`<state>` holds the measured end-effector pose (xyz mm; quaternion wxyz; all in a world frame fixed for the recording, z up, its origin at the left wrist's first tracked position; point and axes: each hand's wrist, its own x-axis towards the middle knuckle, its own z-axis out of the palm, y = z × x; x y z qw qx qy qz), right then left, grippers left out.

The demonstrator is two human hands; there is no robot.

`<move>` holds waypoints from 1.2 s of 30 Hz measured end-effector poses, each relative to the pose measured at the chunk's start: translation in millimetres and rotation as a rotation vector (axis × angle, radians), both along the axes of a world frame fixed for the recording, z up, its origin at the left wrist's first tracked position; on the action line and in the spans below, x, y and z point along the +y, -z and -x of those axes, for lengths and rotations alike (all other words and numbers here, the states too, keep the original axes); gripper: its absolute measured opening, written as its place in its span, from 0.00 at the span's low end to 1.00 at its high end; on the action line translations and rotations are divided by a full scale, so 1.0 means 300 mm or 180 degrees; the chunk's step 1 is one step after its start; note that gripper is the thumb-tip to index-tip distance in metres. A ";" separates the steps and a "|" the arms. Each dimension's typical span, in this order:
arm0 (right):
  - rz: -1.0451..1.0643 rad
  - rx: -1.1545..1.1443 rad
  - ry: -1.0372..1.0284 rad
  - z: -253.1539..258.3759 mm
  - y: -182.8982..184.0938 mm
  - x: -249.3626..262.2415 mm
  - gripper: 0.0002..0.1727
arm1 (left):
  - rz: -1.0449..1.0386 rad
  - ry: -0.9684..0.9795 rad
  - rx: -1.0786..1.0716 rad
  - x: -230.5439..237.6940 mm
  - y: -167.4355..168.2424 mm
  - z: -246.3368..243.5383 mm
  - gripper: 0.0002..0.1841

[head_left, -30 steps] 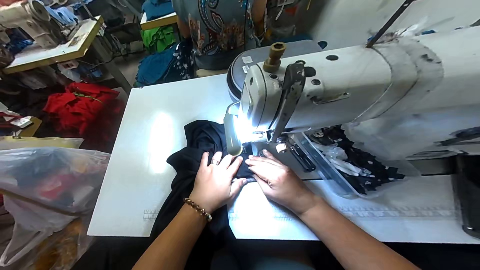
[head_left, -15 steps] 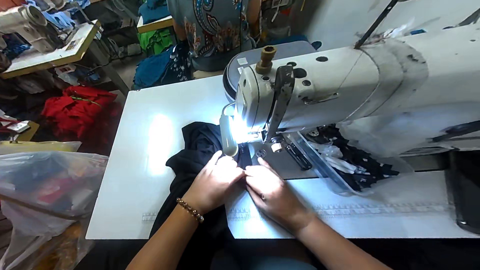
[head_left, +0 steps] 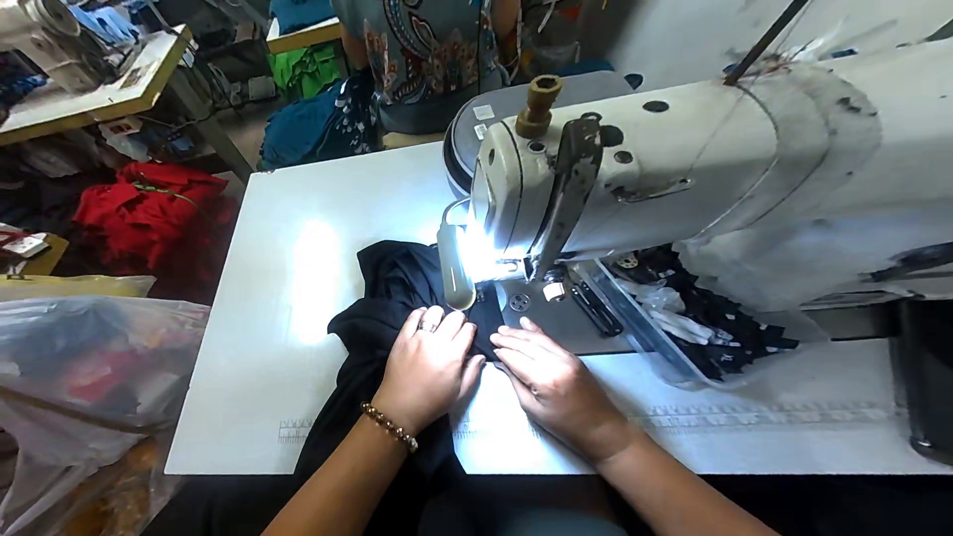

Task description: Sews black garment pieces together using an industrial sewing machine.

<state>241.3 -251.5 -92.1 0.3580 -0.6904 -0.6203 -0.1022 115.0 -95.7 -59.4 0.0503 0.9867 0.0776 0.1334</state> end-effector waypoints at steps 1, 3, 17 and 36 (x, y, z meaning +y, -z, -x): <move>0.0005 0.0018 0.0016 -0.005 -0.001 0.009 0.12 | -0.0006 -0.0020 -0.0001 0.003 -0.001 -0.008 0.21; 0.0009 0.0015 0.0024 -0.016 0.001 0.023 0.11 | -0.0031 -0.0045 0.0005 0.010 -0.004 -0.023 0.21; 0.0013 0.0021 0.0060 -0.059 -0.010 0.075 0.10 | -0.0148 -0.0296 0.0252 0.018 -0.008 -0.066 0.24; 0.0114 0.0637 0.0254 -0.200 -0.343 -0.265 0.18 | 0.0266 -0.0375 0.0570 -0.008 -0.025 -0.066 0.27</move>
